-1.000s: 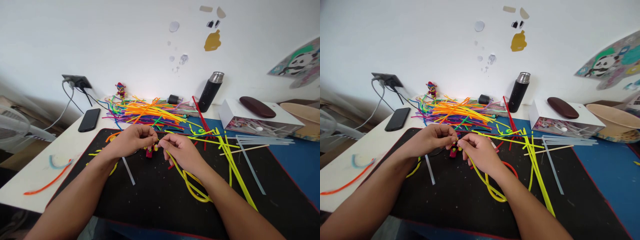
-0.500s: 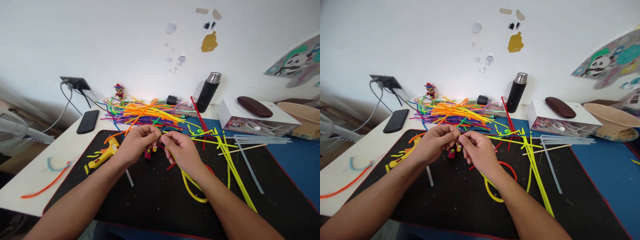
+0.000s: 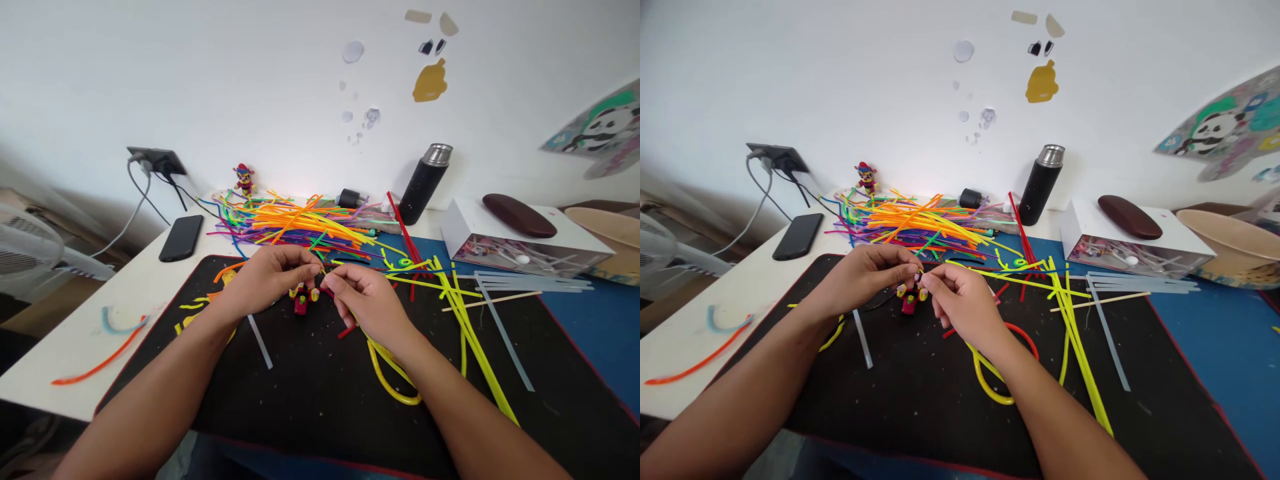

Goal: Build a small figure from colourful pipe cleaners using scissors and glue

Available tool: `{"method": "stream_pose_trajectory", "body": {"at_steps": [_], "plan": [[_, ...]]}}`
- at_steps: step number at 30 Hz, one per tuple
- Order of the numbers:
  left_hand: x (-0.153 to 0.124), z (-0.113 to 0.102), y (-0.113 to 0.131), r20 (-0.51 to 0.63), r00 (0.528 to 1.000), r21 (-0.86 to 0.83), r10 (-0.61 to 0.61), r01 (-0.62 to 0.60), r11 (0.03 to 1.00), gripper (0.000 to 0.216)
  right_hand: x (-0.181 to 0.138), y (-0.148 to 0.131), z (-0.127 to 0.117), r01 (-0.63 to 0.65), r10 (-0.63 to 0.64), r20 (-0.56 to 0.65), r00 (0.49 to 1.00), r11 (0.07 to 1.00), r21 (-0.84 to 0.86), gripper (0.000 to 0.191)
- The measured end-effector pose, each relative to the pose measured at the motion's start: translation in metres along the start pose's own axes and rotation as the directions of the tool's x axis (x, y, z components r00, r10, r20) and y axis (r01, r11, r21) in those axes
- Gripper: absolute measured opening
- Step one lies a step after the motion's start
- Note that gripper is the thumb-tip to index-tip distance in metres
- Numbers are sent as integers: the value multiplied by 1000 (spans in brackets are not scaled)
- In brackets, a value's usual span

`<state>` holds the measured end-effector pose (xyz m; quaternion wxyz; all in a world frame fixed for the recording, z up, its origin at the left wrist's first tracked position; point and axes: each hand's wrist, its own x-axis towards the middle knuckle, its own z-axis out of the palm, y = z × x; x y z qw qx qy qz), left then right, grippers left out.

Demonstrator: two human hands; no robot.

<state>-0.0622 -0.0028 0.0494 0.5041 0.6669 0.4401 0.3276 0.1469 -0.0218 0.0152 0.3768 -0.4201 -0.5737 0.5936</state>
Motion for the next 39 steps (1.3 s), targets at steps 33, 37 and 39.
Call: {"method": "stream_pose_trajectory", "body": {"at_steps": [33, 37, 39], "plan": [[-3, 0, 3, 153, 988, 19, -15, 13, 1000, 33, 0, -1, -2, 8, -9, -25, 1000, 1000, -13, 31], [-5, 5, 0, 81, 997, 103, -4, -4, 995, 30, 0, 0, -1, 13, -13, -16, 1000, 1000, -7, 30], [-5, 6, -1, 40, 999, 136, 8, -13, 991, 29, 0, 0, 0, 8, -8, -10, 1000, 1000, -4, 30]]}}
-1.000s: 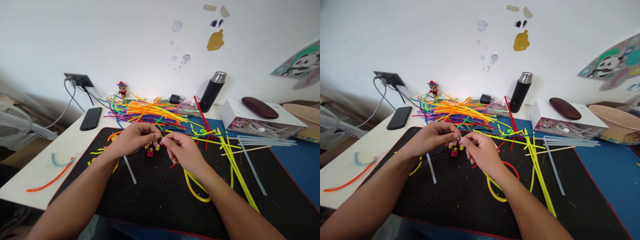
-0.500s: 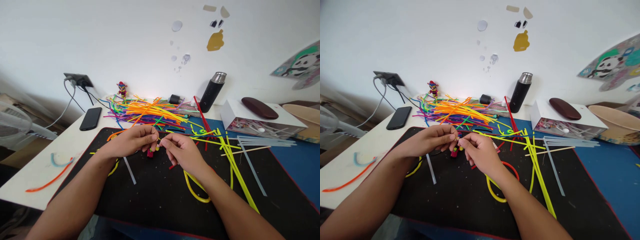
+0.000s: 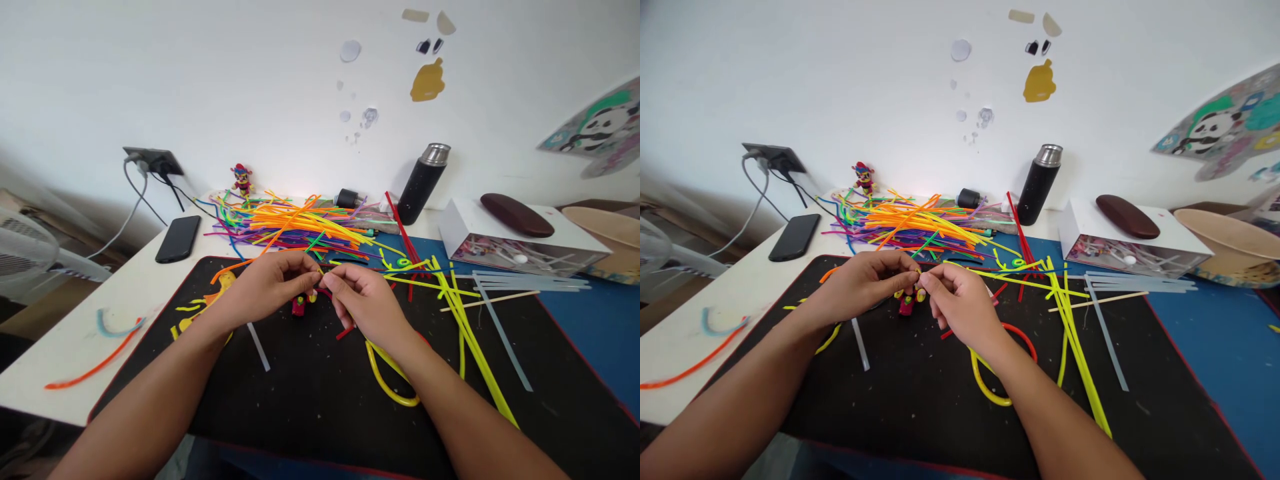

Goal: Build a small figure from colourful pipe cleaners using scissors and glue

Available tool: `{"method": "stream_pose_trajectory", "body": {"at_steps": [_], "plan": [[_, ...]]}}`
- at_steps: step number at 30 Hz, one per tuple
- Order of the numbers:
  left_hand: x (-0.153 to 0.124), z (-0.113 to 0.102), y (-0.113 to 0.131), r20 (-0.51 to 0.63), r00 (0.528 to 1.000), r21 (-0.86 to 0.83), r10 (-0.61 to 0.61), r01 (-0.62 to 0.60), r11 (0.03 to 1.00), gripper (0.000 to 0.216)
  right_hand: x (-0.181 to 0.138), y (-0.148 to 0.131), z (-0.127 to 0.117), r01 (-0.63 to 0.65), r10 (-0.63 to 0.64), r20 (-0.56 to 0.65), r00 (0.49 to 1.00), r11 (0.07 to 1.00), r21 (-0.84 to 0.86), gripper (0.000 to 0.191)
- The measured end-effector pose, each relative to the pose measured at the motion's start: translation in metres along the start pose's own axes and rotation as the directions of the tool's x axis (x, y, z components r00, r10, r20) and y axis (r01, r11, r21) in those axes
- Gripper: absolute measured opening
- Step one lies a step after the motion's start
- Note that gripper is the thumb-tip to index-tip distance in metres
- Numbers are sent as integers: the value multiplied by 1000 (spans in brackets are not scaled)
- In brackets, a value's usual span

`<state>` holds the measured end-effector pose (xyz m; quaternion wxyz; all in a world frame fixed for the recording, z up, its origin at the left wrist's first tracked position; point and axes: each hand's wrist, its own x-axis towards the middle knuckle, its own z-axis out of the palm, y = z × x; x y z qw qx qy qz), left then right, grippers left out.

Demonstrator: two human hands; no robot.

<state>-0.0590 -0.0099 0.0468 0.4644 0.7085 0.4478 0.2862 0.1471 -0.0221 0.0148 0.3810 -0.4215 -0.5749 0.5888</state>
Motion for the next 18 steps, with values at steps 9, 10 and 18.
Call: {"method": "stream_pose_trajectory", "body": {"at_steps": [9, 10, 18], "plan": [[2, 8, 1, -157, 986, 8, 59, -58, 998, 25, 0, 3, 4, -11, 12, 61, 998, 1000, -11, 26], [2, 9, 2, -167, 984, 2, 66, -67, 998, 24, 0, 3, 4, -6, 7, 60, 998, 1000, -12, 26], [5, 16, 3, -236, 969, -46, 75, -88, 995, 20, 0, 4, 5, 4, -1, 59, 998, 999, -39, 25]]}}
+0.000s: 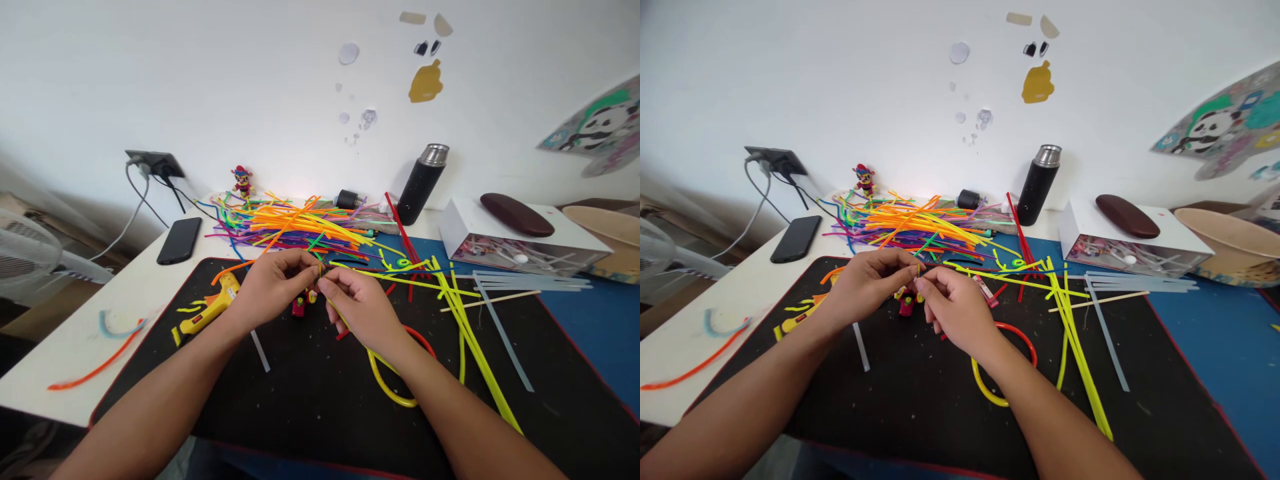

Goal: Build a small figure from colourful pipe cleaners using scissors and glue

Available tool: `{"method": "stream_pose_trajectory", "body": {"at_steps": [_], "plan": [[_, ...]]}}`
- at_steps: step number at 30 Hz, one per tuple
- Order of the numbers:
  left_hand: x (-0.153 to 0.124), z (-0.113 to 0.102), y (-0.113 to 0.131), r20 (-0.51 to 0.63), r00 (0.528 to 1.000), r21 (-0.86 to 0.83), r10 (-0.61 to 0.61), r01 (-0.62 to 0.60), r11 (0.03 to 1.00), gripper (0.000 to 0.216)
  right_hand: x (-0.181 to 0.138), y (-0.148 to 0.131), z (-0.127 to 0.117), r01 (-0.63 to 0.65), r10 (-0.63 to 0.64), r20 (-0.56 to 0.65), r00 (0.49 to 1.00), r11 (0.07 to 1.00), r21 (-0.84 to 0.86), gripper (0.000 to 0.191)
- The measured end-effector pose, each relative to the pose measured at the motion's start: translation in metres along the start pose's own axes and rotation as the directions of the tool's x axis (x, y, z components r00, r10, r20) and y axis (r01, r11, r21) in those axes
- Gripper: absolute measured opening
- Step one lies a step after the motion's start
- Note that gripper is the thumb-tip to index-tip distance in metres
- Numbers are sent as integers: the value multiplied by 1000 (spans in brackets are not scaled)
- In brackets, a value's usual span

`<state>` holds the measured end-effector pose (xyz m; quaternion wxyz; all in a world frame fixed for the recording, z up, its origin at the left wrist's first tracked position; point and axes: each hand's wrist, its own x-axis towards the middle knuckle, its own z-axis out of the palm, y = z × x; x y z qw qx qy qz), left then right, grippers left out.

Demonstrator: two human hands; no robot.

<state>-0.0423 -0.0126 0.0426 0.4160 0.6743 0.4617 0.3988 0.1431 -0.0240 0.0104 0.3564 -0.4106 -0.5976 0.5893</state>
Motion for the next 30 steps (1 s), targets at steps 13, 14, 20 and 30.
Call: {"method": "stream_pose_trajectory", "body": {"at_steps": [13, 14, 20, 30], "plan": [[-2, 6, -5, -89, 994, 92, 69, -61, 994, 20, 0, 2, 1, 10, -10, 16, 1000, 1000, 7, 28], [-2, 6, -5, -97, 991, 118, 90, -78, 990, 19, 0, 2, 1, 12, -12, 17, 1000, 1000, 10, 29], [-2, 8, -5, -143, 958, 295, 250, -200, 934, 14, 1, 0, 0, 39, -40, 12, 999, 999, 11, 29], [-2, 10, -11, -141, 943, 347, 302, -238, 907, 15, 1, -2, 2, 29, -29, 12, 1000, 999, 31, 31]]}}
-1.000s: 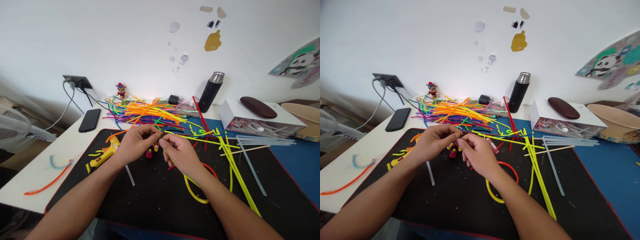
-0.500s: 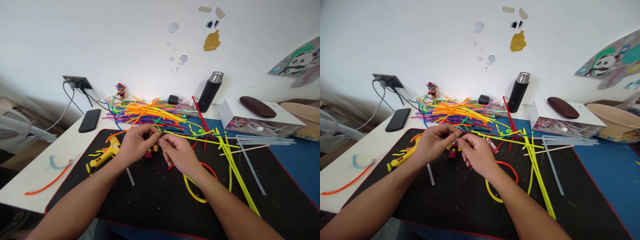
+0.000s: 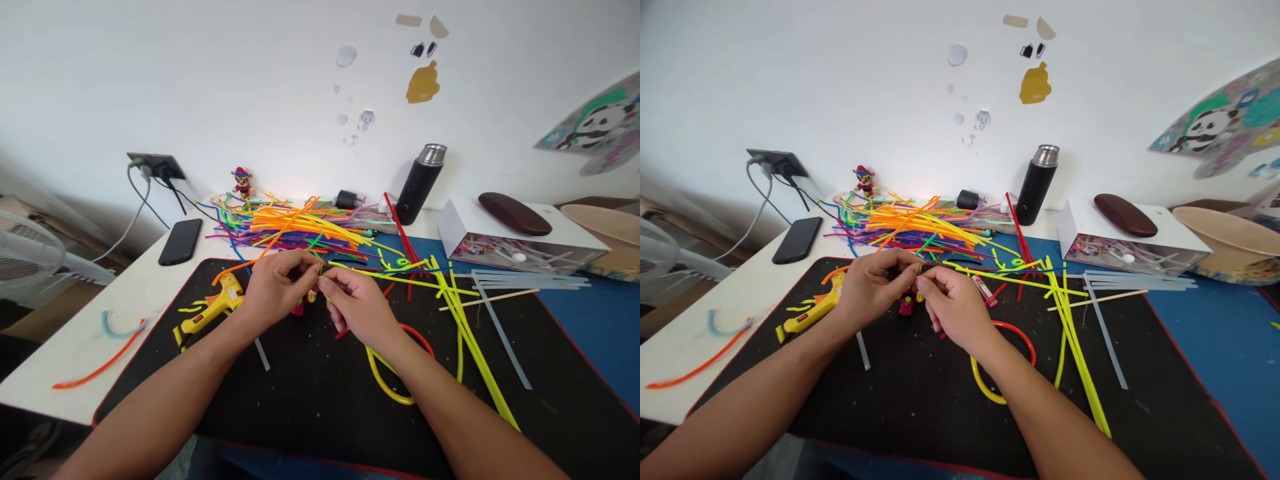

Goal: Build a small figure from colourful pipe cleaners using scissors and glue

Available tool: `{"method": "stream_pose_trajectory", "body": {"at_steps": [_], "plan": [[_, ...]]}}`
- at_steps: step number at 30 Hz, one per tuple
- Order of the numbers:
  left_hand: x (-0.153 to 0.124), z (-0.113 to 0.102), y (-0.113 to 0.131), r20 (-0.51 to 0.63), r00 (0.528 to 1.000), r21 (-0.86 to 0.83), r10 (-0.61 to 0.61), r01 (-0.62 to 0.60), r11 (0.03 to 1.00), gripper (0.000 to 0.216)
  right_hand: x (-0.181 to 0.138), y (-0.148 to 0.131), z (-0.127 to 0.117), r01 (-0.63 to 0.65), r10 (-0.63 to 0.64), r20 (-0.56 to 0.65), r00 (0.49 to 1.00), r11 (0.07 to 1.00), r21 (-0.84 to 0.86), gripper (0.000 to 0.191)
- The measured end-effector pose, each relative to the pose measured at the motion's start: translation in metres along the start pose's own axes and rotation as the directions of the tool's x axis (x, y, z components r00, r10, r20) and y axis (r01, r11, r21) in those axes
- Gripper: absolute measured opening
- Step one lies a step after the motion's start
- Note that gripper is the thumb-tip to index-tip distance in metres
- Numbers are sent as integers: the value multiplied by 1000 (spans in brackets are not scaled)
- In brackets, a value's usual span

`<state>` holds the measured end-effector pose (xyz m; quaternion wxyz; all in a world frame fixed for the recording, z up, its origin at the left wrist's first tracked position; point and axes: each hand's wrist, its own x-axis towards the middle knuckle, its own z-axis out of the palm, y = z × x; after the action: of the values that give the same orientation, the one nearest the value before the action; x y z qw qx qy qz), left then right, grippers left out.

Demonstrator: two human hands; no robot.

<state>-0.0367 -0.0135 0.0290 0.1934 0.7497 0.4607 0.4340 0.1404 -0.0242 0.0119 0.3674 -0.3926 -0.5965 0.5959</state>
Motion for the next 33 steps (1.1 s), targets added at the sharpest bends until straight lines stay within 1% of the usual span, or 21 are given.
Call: {"method": "stream_pose_trajectory", "body": {"at_steps": [3, 6, 7, 9, 12, 14, 19, 22, 25, 29, 33], "plan": [[3, -4, -4, 101, 991, -121, -85, 97, 988, 18, -2, 0, 0, -29, 29, 7, 1000, 1000, -3, 29], [8, -13, -12, 218, 963, -288, -157, 217, 933, 26, -2, 0, -3, -40, 40, -2, 999, 999, 4, 28], [9, -16, -14, 245, 954, -333, -173, 250, 909, 28, -2, -1, -4, -35, 35, -10, 999, 999, 5, 28], [11, -22, -19, 265, 943, -393, -199, 295, 871, 31, -2, -1, -5, -28, 28, -21, 999, 1000, 8, 28], [13, -28, -21, 269, 939, -415, -216, 316, 853, 33, -2, -3, -5, -43, 43, -2, 999, 999, -4, 29], [13, -30, -20, 296, 930, -396, -220, 329, 857, 35, -2, -5, -4, -59, 59, 17, 998, 998, -16, 29], [16, -32, -12, 419, 878, -334, -231, 386, 860, 44, -3, -5, -4, -58, 60, 41, 997, 998, -35, 28], [16, -34, -11, 477, 848, -347, -232, 424, 837, 46, -3, -4, -4, -54, 56, 55, 997, 998, -36, 28], [16, -36, -14, 526, 813, -392, -250, 493, 777, 43, -3, -4, -5, -53, 55, 66, 996, 998, -32, 28], [15, -35, -19, 580, 769, -492, -268, 593, 637, 40, -4, -6, -5, -49, 50, 65, 997, 998, -27, 28], [14, -33, -18, 626, 737, -548, -257, 649, 528, 40, -5, -8, -5, -49, 51, 67, 996, 998, -27, 29]]}}
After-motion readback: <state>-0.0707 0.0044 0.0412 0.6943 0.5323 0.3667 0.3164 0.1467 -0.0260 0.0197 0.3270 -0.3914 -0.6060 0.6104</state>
